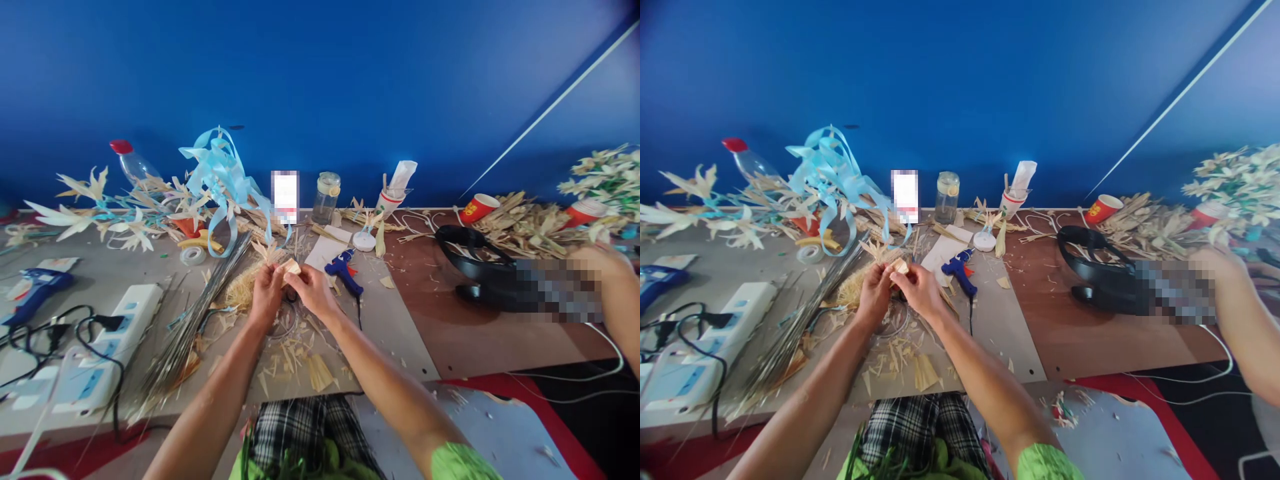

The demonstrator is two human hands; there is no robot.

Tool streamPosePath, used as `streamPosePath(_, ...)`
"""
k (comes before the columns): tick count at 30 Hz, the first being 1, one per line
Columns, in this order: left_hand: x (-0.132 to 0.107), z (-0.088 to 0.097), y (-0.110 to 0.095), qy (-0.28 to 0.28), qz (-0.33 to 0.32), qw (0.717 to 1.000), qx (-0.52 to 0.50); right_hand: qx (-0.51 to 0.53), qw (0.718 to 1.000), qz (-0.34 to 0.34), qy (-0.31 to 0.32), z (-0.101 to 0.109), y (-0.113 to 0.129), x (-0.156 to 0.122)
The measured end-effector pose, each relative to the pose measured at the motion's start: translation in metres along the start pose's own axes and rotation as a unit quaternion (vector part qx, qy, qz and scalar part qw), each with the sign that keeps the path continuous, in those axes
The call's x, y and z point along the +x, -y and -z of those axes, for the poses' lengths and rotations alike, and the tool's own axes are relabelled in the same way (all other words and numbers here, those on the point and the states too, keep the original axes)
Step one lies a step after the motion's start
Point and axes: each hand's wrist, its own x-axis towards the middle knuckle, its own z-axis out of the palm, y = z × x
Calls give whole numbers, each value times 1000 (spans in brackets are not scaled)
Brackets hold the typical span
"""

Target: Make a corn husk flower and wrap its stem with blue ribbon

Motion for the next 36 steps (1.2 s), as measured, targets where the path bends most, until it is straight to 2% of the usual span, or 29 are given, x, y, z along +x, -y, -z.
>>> streamPosePath(3, -1, 0, -4, 0, -15, 999, 45, -50, 997, -7, -58, -2, -4, 0)
streamPosePath(7, -1, 2, -5, -19, -27, 996, 82, -113, 992, -1, -63, 5, -5, 0)
streamPosePath(11, 1, 4, 1, -16, 1, 998, 60, -119, 991, -9, -62, 9, -1, -2)
streamPosePath(16, 4, 4, 7, -47, 21, 999, -3, -91, 994, -20, -53, 11, -3, -2)
streamPosePath(24, 6, 4, 7, -57, 14, 998, -11, -44, 997, -43, -37, 10, -7, -1)
streamPosePath(27, 6, 5, 8, -62, 8, 998, -9, 15, 999, -49, -11, 9, -4, -2)
streamPosePath(31, 6, 4, 8, -60, 31, 997, -24, 110, 991, -65, 37, 10, -2, -5)
streamPosePath(33, 6, 3, 6, -62, 37, 997, -35, 135, 988, -63, 29, 11, -3, -4)
streamPosePath(36, 6, 2, 2, -75, 36, 995, -57, 159, 985, -60, -31, 12, -8, -1)
